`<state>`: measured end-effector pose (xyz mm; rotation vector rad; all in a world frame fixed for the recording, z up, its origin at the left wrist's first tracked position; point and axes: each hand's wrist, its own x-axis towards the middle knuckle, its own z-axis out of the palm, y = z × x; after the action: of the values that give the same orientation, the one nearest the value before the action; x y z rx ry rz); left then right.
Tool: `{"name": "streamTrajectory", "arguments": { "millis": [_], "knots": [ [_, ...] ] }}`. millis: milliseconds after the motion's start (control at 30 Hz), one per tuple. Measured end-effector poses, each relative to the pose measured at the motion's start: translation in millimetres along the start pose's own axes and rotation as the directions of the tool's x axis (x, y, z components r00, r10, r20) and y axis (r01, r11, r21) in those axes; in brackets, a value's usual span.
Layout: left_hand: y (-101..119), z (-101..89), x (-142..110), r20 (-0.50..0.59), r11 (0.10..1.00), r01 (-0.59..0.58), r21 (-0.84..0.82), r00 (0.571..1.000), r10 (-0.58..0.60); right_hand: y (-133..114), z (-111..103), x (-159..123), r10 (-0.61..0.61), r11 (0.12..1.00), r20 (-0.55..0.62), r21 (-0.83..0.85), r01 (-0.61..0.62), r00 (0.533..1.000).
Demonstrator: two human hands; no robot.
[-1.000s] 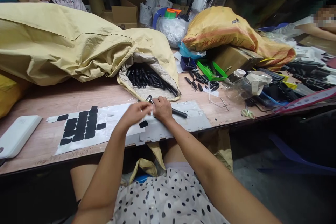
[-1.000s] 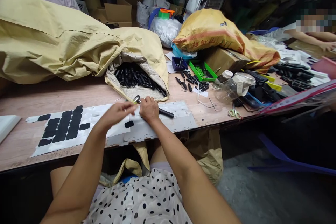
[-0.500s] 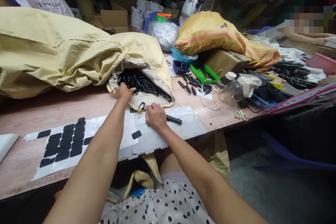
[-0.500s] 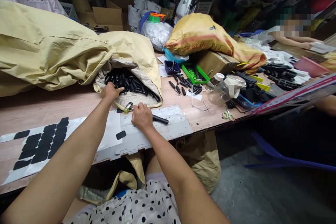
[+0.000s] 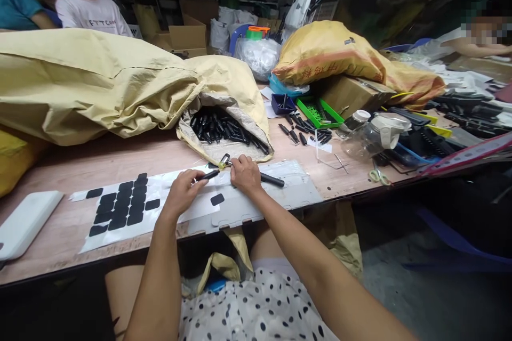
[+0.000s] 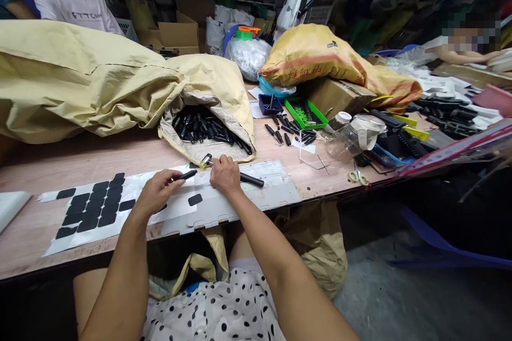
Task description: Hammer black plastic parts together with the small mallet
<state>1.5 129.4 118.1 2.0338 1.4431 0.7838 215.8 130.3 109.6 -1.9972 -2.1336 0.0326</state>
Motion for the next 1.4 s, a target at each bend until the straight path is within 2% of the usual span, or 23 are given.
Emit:
{"name": "streamTrajectory", "arguments": {
  "millis": [67, 133, 300, 500, 600, 700, 867, 1067, 1300, 1400],
  "knots": [
    [-9.8, 3.3, -18.2, 0.043, 0.999, -0.02, 0.032, 0.999, 0.019, 1.0, 0.8, 0.1, -0.001, 1.0, -0.007, -0.006, 0.001, 1.0],
    [-15.3, 8.0, -25.1, 0.052, 0.998, -0.026, 0.063, 0.998, 0.023, 1.8, 1.5, 0.0, -0.008, 1.0, -0.018, -0.008, 0.008, 1.0],
    [-13.4, 17.6, -20.2, 0.021, 0.995, -0.022, 0.1, 1.0, 0.02, 3.6, 0.4, -0.3, -0.011, 1.0, -0.016, -0.003, 0.011, 1.0],
    [-12.9, 19.1, -17.5, 0.039, 0.997, -0.024, 0.076, 0.999, 0.021, 7.5, -9.1, -0.9, -0.043, 0.999, 0.025, 0.033, 0.042, 0.999],
    [-13.9, 20.4, -17.7, 0.026, 0.997, -0.015, 0.08, 1.0, 0.013, 3.5, -14.1, -12.5, -0.119, 0.984, -0.047, 0.126, 0.124, 0.992],
    [-14.3, 21.9, -17.5, 0.025, 0.997, -0.015, 0.075, 1.0, 0.013, -6.2, -16.9, -32.3, -0.211, 0.938, -0.15, 0.247, 0.243, 0.966],
    [-13.4, 20.7, -17.0, 0.029, 0.998, 0.001, 0.068, 1.0, -0.003, -21.5, -16.4, -59.4, -0.347, 0.881, -0.177, 0.276, 0.385, 0.921],
    [-9.0, 17.9, -17.2, 0.048, 0.999, 0.021, 0.038, 0.999, -0.022, -24.8, -12.9, -65.4, -0.343, 0.92, -0.082, 0.172, 0.352, 0.936],
    [-9.4, 19.3, -17.0, 0.024, 1.0, 0.03, -0.001, 0.999, -0.03, -17.2, -14.7, -65.1, -0.237, 0.939, -0.157, 0.217, 0.267, 0.959],
    [-10.8, 20.0, -16.6, 0.022, 1.0, 0.024, -0.011, 0.999, -0.024, -13.5, -13.3, -67.8, -0.249, 0.941, -0.119, 0.204, 0.27, 0.961]
  ]
}}
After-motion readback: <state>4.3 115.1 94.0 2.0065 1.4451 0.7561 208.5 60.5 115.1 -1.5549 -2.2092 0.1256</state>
